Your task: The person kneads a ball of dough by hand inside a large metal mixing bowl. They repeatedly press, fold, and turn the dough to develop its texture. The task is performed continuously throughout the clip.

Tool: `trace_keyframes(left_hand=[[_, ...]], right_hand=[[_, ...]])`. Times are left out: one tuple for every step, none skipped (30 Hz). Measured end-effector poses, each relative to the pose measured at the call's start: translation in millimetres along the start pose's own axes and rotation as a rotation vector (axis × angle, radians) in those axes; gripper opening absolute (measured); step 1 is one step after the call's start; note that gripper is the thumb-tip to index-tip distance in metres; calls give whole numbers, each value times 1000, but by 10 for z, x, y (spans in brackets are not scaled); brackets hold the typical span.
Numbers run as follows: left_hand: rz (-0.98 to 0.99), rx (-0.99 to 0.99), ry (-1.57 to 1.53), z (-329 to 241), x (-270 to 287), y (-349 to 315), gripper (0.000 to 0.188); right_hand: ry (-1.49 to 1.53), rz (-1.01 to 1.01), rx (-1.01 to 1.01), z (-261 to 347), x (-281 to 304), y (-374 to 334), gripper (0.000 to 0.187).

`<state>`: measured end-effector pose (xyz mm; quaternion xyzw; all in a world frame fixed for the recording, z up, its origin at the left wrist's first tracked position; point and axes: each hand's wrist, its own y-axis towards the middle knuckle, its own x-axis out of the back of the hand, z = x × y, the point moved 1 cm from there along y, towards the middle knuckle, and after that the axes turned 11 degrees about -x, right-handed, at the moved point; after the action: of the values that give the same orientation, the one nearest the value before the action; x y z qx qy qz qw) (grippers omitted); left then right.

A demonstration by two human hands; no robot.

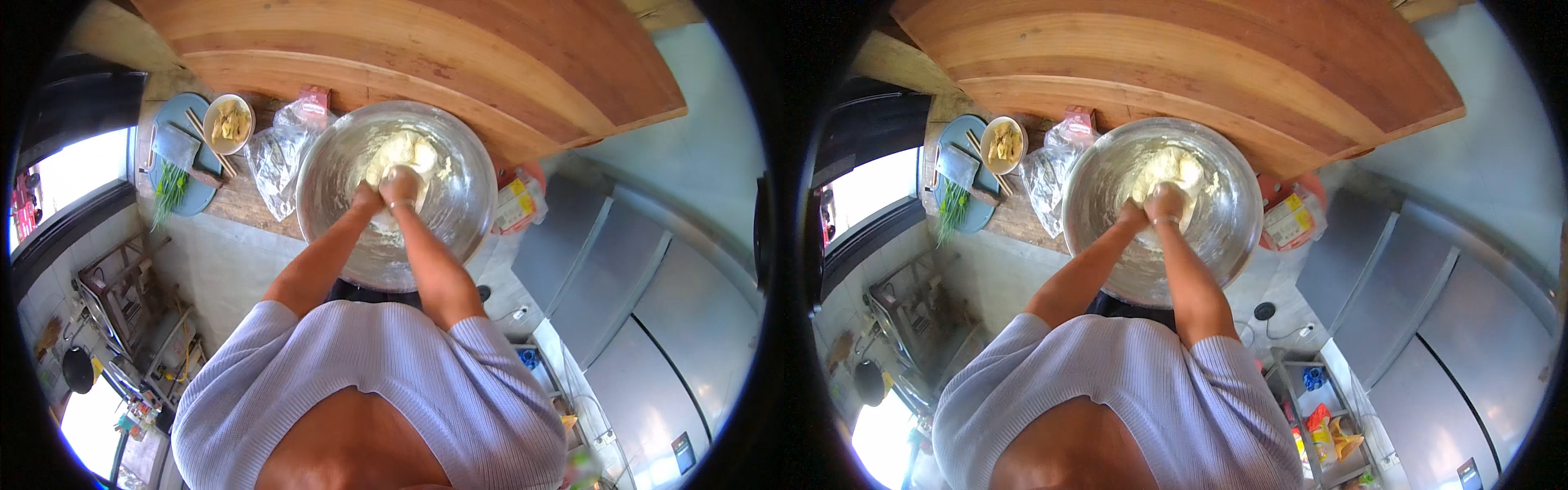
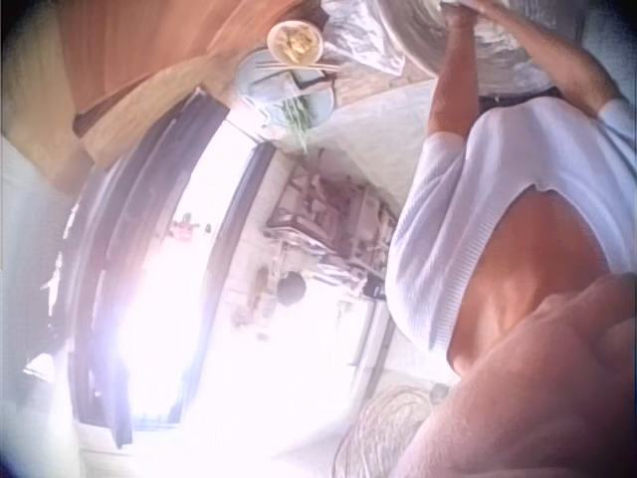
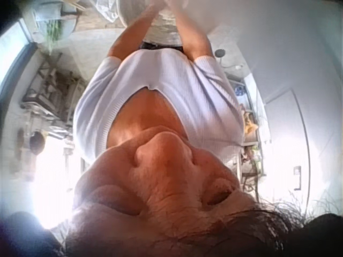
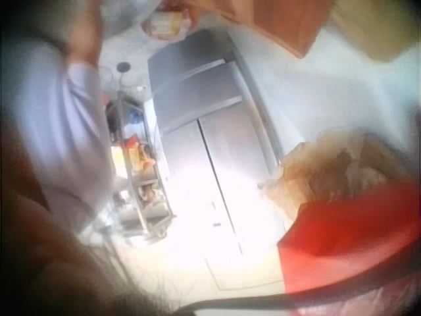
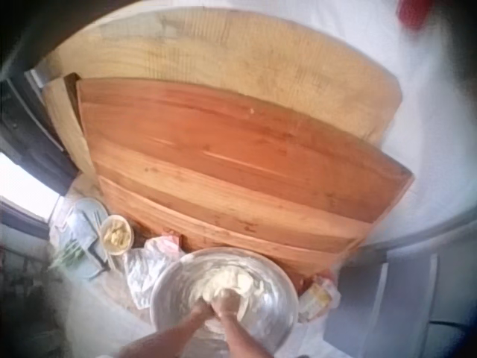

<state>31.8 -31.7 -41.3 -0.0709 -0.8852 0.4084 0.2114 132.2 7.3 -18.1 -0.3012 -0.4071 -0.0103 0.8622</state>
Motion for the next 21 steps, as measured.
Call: trace_keyframes(left_hand=[[180, 29, -297, 54, 112, 79, 57], [366, 60, -585, 50, 215, 142, 57], [474, 161, -603, -239, 415, -25, 63], [411, 163, -607, -151, 491, -101, 66], [355, 149, -608, -104, 562, -85, 69], [321, 130, -606, -98, 584, -37, 71], [294, -71, -452, 0, 528, 140, 73], [237, -258, -282, 106, 465, 320, 75], [108, -353, -225, 172, 401, 568, 76], [-9, -448, -164, 44, 386, 673, 77], [-52, -456, -11, -75, 366, 768, 73], [-68, -462, 144, -456, 330, 709, 68], [-93, -460, 301, -724, 321, 623, 63], [-71, -460, 337, -813, 295, 596, 63], [-63, -475, 373, -941, 301, 630, 64], [-38, -493, 410, -1114, 266, 595, 65], [-151, -459, 506, -1281, 181, 515, 58], [-121, -435, 533, -1279, 173, 535, 58], [-90, -414, 561, -1298, 179, 581, 58], [-58, -396, 589, -1293, 182, 591, 57], [-58, -394, 597, -1287, 113, 516, 55]], right_hand=[[76, -109, 124, -63, 40, -116, 7], [155, -214, 247, -60, 92, -175, 9], [234, -204, 191, -139, 189, -214, 13], [317, -165, 146, -127, 345, -326, 17], [334, -148, 7, -91, 482, -349, 11], [307, -193, 5, -213, 494, -252, 10], [281, -226, 7, -351, 418, -81, 8], [260, -257, 14, -403, 360, 81, 7], [302, -91, -41, -303, 316, 187, 9], [77, -51, -117, -162, 306, 242, 13], [-15, -40, -91, -79, 280, 344, 17], [-109, -37, -92, -113, 231, 446, 20], [-101, -28, -146, -129, 163, 482, 22], [-98, -18, -189, -118, 116, 514, 24], [-91, -21, -217, -62, 105, 637, 26], [-156, 49, -178, -101, 87, 781, 27], [-220, 117, -140, -153, 100, 937, 27], [-286, 208, -98, -141, 106, 927, 28], [-340, 318, -4, -81, 184, 902, 26], [-241, 170, 22, -110, 85, 805, 22], [-157, 13, 38, -266, -39, 640, 19]])
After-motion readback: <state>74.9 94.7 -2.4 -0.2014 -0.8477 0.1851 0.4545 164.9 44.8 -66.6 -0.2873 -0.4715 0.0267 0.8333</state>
